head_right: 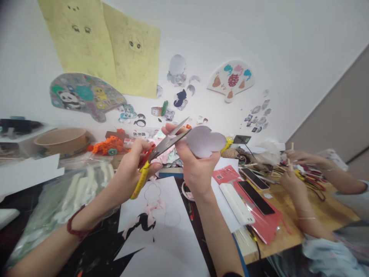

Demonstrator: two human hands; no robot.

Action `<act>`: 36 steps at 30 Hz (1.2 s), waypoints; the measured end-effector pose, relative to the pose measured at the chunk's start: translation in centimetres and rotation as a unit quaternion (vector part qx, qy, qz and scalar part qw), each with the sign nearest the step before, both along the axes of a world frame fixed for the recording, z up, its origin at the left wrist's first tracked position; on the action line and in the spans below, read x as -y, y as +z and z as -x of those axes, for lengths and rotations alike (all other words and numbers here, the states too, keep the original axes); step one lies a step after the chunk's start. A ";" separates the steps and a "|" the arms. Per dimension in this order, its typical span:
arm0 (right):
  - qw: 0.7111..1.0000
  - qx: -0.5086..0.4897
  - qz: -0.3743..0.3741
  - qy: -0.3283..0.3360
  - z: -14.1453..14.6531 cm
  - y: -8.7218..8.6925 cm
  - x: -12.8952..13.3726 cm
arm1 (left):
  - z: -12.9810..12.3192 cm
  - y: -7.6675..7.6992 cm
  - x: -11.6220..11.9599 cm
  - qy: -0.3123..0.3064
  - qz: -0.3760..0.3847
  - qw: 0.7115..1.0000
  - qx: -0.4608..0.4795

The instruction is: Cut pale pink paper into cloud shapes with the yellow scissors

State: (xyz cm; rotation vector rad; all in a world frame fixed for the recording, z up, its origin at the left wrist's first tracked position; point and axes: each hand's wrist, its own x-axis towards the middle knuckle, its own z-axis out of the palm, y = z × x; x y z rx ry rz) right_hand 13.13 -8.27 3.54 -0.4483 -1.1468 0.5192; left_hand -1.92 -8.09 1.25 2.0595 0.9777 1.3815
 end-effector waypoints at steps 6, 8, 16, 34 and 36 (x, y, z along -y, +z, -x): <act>1.000 0.020 -0.012 -0.018 0.0 -0.1 -0.1 | 0.0 0.0 0.0 0.005 -0.017 1.000 -0.009; 0.999 0.022 -0.018 -0.018 0.0 -0.1 -0.1 | 0.0 0.0 -0.1 0.005 -0.019 1.000 -0.012; 0.998 0.044 -0.025 -0.032 -0.2 0.1 0.1 | 0.1 0.0 -0.1 0.008 -0.024 0.999 -0.023; 0.992 0.006 -0.114 0.062 -0.2 0.2 -0.3 | -0.1 -0.1 0.1 -0.008 -0.003 1.000 -0.030; 0.990 0.007 -0.122 0.065 -0.3 0.2 -0.4 | 0.0 -0.4 0.0 -0.015 -0.008 1.000 -0.017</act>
